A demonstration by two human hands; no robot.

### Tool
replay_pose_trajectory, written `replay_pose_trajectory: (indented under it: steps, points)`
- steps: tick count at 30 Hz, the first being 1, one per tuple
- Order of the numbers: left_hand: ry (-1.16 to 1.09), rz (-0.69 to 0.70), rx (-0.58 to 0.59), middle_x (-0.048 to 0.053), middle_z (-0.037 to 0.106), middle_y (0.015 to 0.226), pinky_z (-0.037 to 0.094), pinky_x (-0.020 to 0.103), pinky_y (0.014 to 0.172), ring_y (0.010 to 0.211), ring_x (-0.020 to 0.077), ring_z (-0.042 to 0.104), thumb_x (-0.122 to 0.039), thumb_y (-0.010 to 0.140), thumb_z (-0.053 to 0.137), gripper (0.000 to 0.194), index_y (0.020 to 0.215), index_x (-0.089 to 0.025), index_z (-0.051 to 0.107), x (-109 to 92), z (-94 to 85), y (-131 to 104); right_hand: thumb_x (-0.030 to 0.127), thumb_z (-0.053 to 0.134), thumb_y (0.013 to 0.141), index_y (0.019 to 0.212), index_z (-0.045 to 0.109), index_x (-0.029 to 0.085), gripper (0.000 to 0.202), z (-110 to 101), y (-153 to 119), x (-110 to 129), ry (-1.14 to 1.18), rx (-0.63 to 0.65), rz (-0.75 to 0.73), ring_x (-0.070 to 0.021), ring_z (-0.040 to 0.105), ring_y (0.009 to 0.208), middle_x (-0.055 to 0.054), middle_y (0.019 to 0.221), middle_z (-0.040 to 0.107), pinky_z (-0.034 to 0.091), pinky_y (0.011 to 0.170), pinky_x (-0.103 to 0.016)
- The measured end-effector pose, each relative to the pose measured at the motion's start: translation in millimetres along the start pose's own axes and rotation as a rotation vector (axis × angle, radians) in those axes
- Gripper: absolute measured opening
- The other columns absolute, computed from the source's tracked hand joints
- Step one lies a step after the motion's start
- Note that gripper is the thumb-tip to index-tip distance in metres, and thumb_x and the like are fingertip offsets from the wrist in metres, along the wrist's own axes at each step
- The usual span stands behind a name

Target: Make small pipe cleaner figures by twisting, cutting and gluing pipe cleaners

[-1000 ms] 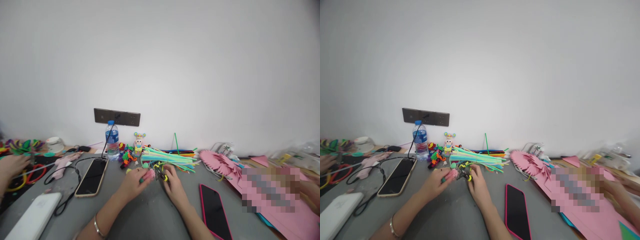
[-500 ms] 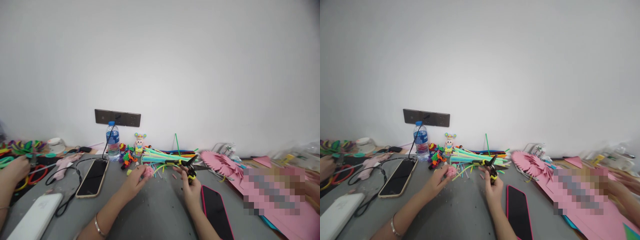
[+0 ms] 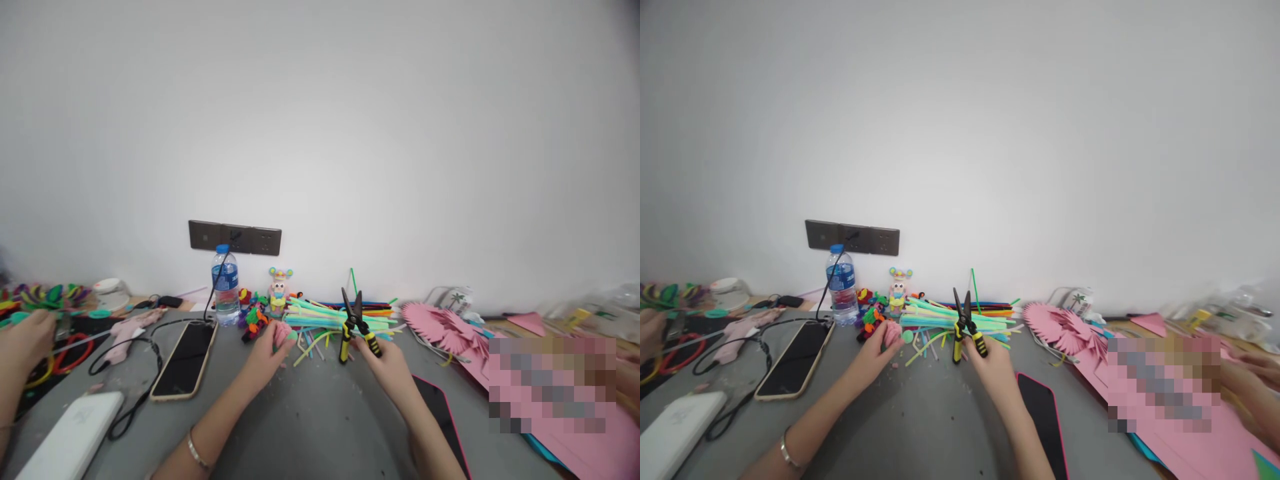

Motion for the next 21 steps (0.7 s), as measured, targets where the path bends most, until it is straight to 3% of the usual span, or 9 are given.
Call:
replay_pose_trajectory:
  steps: [4,7,9,11,16,21]
  points:
    - [-0.045,-0.043,0.010,-0.001,0.045,0.086,0.052,0.023,0.054,0.073,0.0145,0.048,-0.054,0.086,0.049,0.037,0.102,-0.022,0.043,4.6,2.4,-3.3,0.046,0.055,0.075,0.087,0.061,0.019,0.030,14.4,7.0,-0.6,0.169,0.102,0.078,-0.0204,0.059,0.063,-0.002,0.069,0.065,0.047,0.061,-0.030]
    - [-0.031,0.019,0.032,0.000,0.051,0.085,0.051,0.023,0.058,0.071,0.0138,0.050,-0.052,0.089,0.044,0.032,0.096,-0.021,0.045,0.1,2.3,-2.7,0.045,0.057,0.074,0.101,0.061,0.019,0.038,37.2,5.4,-9.1,0.396,0.280,0.165,-0.0219,0.061,0.074,-0.004,0.085,0.068,0.050,0.070,-0.034]
    - [-0.008,0.064,0.035,0.002,0.055,0.087,0.050,0.024,0.062,0.074,0.0148,0.053,-0.051,0.090,0.044,0.032,0.094,-0.019,0.048,-3.7,0.8,-1.1,0.046,0.058,0.073,0.102,0.064,0.018,0.040,50.0,1.2,-17.6,0.517,0.370,0.230,-0.0244,0.062,0.085,-0.007,0.096,0.070,0.050,0.078,-0.036]
    - [0.005,0.095,0.028,0.004,0.058,0.088,0.050,0.024,0.064,0.080,0.0170,0.056,-0.050,0.090,0.046,0.033,0.097,-0.018,0.051,-6.8,-1.2,0.5,0.048,0.060,0.073,0.100,0.067,0.018,0.041,55.5,-2.0,-25.6,0.561,0.369,0.251,-0.0264,0.062,0.095,-0.008,0.102,0.070,0.049,0.084,-0.037]
    - [-0.078,0.039,0.040,0.007,0.063,0.091,0.047,0.022,0.048,0.076,0.0201,0.063,-0.049,0.086,0.050,0.042,0.113,-0.017,0.055,-4.2,-1.3,2.1,0.045,0.055,0.079,0.106,0.062,0.017,0.040,53.7,-8.7,-15.3,0.434,0.190,-0.008,-0.0263,0.062,0.094,-0.009,0.100,0.069,0.048,0.087,-0.039]
    - [-0.011,0.088,-0.003,0.005,0.065,0.089,0.046,0.021,0.048,0.068,0.0174,0.064,-0.041,0.086,0.052,0.033,0.107,-0.017,0.059,-9.7,-6.7,0.9,0.017,0.054,0.072,0.113,0.053,0.019,0.041,57.1,-21.1,21.0,0.089,0.130,-0.300,-0.0258,0.057,0.103,-0.010,0.108,0.062,0.046,0.090,-0.038]
Point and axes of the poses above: each hand's wrist, its own y-axis towards the middle knuckle, its own z-axis out of the palm, x = y × z, the point moved 8 cm from there along y, towards the middle knuckle
